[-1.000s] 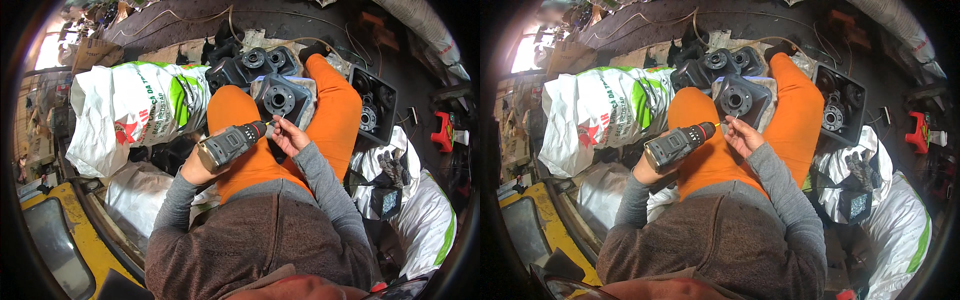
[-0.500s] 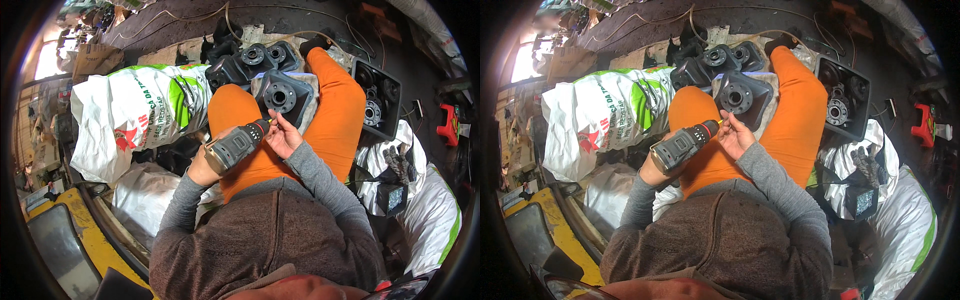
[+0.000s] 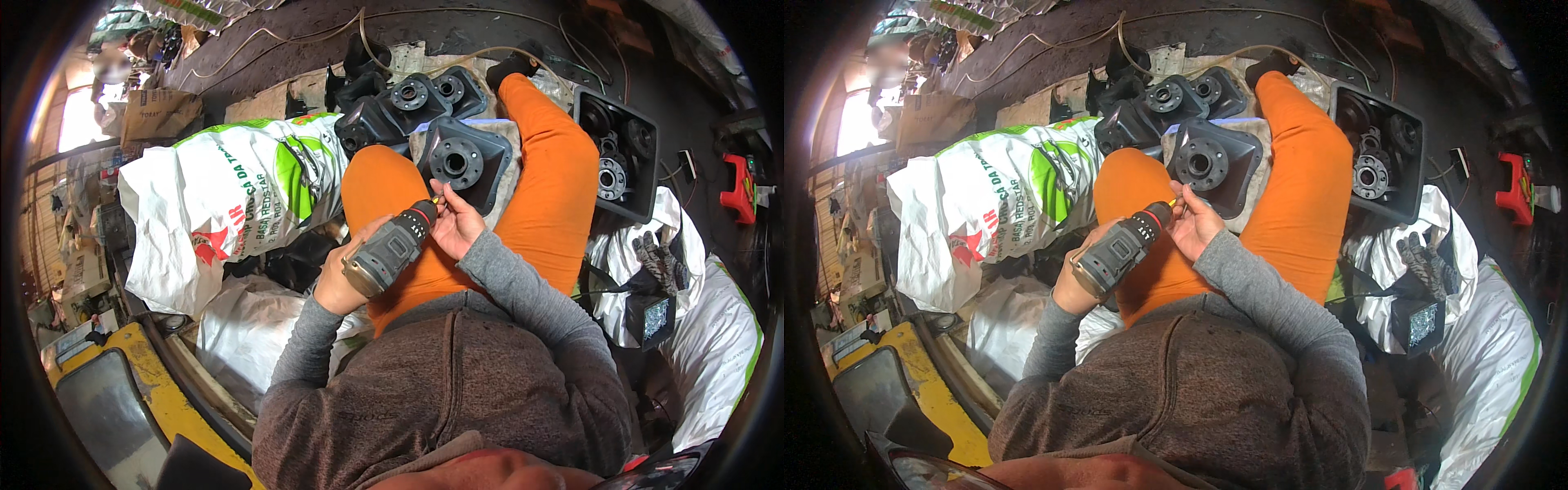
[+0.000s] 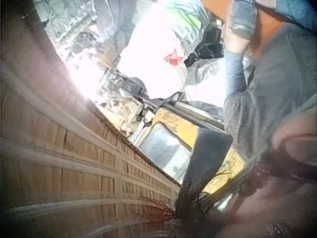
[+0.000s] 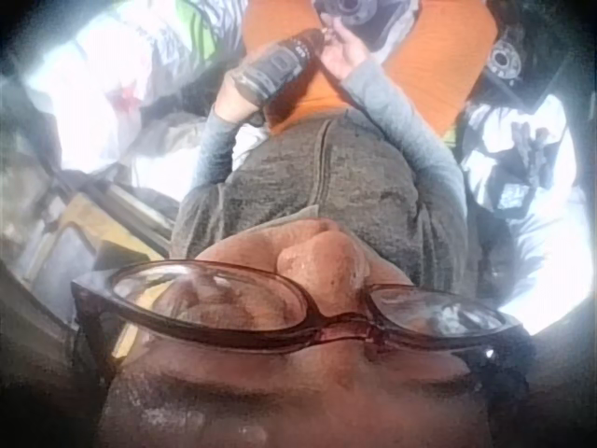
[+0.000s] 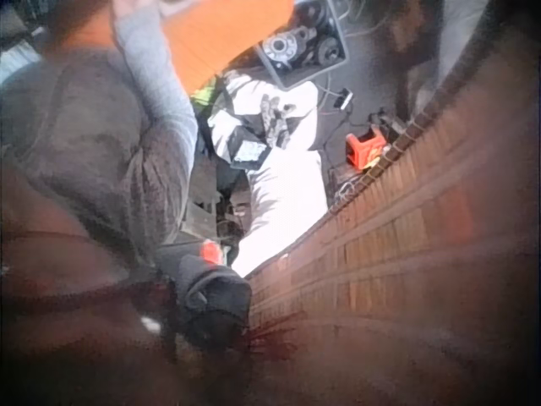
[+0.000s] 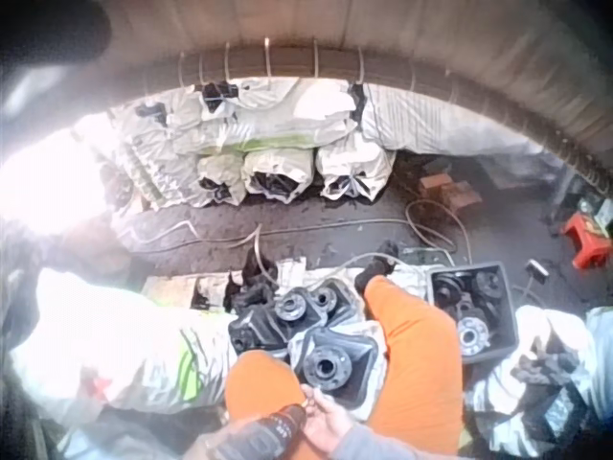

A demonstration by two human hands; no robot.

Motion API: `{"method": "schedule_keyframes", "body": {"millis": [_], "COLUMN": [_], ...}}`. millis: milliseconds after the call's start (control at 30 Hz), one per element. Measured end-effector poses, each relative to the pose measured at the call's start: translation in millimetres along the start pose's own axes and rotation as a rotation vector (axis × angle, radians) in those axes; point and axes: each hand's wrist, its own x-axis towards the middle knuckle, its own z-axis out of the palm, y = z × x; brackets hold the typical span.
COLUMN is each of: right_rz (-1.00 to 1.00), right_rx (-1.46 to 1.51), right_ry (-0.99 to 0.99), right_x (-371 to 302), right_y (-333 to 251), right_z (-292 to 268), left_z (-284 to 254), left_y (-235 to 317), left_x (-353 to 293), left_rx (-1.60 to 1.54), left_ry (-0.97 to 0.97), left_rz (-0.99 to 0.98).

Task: The person sits on the floor and uses a cordless impact driver to fasten bolts into black mechanical housings resting on their lap. They repeatedly insert bolts, drive them in, and adjust the parts, occasionally placing components into a nearby black tray.

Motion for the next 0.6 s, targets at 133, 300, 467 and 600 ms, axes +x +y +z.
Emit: {"method": "schedule_keyframes", "body": {"millis": [133, 300, 467, 600], "right_rz": [0.051, 0.051, 0.054, 0.093], "right_rx": [0.054, -0.017, -0.005, 0.076], "right_ry": [-0.121, 0.077, -0.046, -0.211], "right_x": [12.8, 9.5, 38.4, 45.4], "right_y": [-4.0, 2.1, -0.7, -4.8], "right_z": [-17.0, -1.1, -24.1, -33.0], "left_z": [-0.1, -2.8, -6.4, -16.2], "left_y": [2.3, 6.4, -0.2, -9.4], "left_x": [4.0, 4.6, 23.0, 47.2], "left_rx": [0.008, 0.113, 0.048, 0.059], "left_ry": [0.025, -0.051, -0.061, -0.04], "left_rz": [0.005, -0.054, -0.062, 0.048]}}
